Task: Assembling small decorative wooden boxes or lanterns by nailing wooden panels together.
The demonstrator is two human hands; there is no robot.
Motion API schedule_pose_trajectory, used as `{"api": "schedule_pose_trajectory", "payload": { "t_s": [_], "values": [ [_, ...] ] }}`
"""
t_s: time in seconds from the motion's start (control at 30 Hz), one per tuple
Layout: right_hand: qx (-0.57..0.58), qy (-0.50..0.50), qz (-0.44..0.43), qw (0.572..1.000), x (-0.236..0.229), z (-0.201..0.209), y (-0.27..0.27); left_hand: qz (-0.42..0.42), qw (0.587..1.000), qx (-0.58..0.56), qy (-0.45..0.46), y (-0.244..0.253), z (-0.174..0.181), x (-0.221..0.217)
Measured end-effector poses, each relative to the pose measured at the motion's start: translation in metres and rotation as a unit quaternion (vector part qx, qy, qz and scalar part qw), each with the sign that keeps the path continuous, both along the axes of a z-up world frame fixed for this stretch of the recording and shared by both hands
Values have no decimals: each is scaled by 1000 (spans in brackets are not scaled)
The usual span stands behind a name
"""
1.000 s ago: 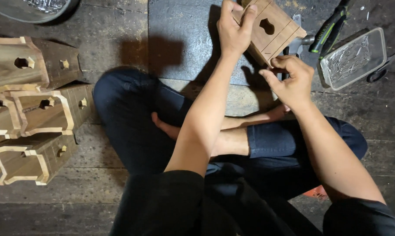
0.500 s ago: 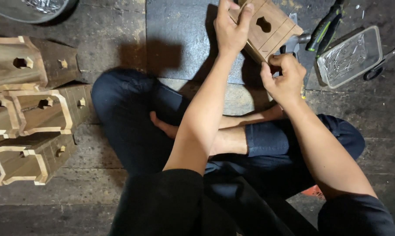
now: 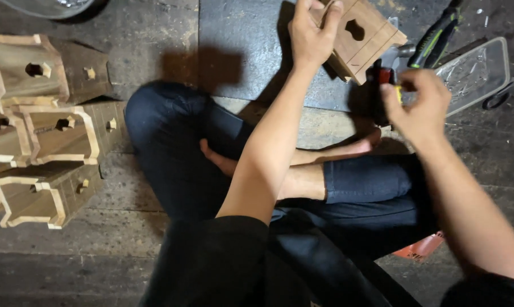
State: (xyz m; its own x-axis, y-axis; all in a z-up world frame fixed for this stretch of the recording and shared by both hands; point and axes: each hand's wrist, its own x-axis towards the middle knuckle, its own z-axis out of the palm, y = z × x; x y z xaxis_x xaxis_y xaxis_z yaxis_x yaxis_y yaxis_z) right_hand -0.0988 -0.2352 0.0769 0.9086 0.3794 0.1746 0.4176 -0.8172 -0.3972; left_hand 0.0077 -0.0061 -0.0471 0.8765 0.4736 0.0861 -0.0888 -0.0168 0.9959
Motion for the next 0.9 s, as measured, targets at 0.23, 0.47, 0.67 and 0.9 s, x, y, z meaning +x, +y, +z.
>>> {"api": "schedule_pose_trajectory", "payload": {
  "t_s": [0.23,0.47,0.67,0.9],
  "values": [
    [-224,382,-193,876,18,23,26,1,999,-8,36,-1,-6,1],
    [-304,364,-167,865,15,6,27,5,1000,-3,-3,6,29,-6],
    [-290,261,-152,908,13,-15,-8,-7,1000,-6,-4,6,26,-4],
    [-10,282,-210,936,13,58,24,1,1000,-5,27,7,33,-7]
  ]
}}
